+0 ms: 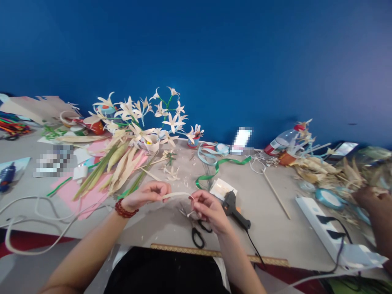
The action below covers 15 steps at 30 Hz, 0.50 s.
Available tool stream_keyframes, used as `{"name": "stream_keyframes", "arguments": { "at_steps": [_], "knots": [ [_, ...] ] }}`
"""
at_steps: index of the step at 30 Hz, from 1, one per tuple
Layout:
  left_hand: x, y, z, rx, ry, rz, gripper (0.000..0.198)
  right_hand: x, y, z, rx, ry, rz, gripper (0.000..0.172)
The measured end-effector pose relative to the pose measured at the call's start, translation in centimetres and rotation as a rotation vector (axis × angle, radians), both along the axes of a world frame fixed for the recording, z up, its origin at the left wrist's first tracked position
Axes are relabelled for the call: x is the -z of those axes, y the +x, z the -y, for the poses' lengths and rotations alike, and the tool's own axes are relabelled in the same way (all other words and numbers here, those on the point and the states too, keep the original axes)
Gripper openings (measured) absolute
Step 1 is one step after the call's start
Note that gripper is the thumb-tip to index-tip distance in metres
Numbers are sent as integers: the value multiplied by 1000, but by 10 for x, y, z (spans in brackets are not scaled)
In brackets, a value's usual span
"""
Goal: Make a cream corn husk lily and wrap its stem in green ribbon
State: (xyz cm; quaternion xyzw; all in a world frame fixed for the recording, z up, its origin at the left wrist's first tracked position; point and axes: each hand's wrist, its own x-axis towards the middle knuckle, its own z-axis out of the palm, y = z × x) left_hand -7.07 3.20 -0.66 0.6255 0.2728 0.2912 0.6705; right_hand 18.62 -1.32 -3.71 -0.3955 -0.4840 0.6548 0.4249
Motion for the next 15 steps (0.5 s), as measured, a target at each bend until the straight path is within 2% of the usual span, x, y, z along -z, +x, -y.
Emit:
{"name": "stream_keyframes", "arguments": {
  "at_steps": [2, 5, 7, 8, 10, 12, 15],
  "knots": [
    [4, -2, 1, -7, -70, 44, 34, -6, -4, 5, -5, -118, -133, 29],
    [12, 8, 7, -77, -183, 235, 35, -12, -13, 10, 23, -171, -267, 29],
    [19, 21, 15, -251, -314, 397, 38, -14, -19, 12, 57, -178, -309, 30],
    [23, 28, 20, -372, -355, 425, 33, -15, -22, 13, 77, -181, -313, 30],
    [29, 43, 30, -478, -396, 428, 19, -15, -25, 14, 105, -186, -290, 29],
    [32, 54, 40, -483, -375, 455, 10, -15, -27, 16, 117, -176, -238, 28],
    [27, 62, 51, -420, -250, 430, 21, -14, -29, 20, 120, -116, -135, 28]
  ]
}}
